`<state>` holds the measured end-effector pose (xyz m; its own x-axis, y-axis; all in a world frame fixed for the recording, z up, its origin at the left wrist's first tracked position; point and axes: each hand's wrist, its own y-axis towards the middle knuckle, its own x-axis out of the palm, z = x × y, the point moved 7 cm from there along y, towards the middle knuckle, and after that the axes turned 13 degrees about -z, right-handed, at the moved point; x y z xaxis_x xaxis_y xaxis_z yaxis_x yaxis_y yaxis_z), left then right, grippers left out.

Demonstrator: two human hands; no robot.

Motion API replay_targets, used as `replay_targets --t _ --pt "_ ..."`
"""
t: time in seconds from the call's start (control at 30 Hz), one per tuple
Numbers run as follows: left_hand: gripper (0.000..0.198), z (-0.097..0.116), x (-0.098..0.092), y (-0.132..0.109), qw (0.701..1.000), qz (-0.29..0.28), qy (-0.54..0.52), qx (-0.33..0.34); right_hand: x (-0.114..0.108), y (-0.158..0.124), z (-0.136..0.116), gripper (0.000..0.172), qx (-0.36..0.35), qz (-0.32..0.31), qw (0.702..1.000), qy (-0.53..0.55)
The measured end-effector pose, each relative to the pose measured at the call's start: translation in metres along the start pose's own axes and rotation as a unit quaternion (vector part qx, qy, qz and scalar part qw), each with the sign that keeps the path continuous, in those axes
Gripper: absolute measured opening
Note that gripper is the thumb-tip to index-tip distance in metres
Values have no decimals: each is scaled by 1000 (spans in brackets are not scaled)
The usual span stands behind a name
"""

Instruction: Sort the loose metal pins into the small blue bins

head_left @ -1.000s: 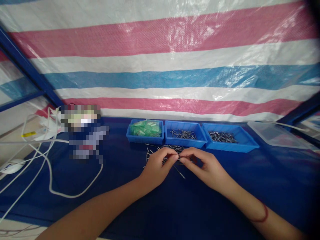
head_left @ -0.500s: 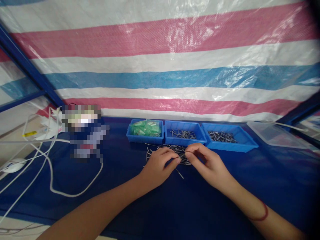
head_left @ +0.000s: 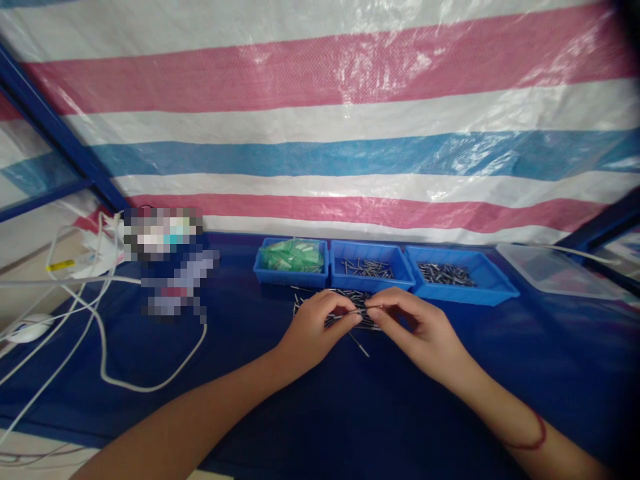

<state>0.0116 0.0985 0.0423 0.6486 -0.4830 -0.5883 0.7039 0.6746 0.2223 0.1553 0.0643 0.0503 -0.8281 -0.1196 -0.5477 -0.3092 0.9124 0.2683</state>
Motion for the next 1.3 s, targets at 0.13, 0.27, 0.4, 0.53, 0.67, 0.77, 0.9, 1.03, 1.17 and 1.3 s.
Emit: replay_targets --t 0.13,0.27,0.4,0.53,0.67,0.77,0.9,1.03,1.17,1.3 --pt "16 0 -6 -1 1000 23 2 -18 2 3 2 17 16 -28 999 -29" --pt "21 1 -5 -2 996 12 78 -38 -24 6 10 22 32 11 996 -88" --pt "34 -4 4 -4 973 -46 220 -55 -89 -5 39 20 132 145 953 -232" --pt "38 -9 11 -7 952 -94 287 -43 -135 -21 68 20 223 196 887 -352" --pt "22 -10 12 -6 949 -100 296 -34 -144 -25 79 19 242 212 858 -400" --pt "17 -9 12 -4 950 -94 296 -27 -131 -18 72 20 217 205 864 -406" --pt "15 -8 15 -3 948 -92 304 -22 -92 -2 43 18 85 154 917 -357" --pt "14 -7 17 -2 944 -82 318 -27 -48 4 11 10 -51 79 962 -256" --pt "16 -4 10 -1 954 -41 296 -32 -12 5 -5 9 -87 -20 976 -199" --pt "19 -1 6 -2 978 -42 202 -27 8 6 -6 9 -82 -82 983 -141"
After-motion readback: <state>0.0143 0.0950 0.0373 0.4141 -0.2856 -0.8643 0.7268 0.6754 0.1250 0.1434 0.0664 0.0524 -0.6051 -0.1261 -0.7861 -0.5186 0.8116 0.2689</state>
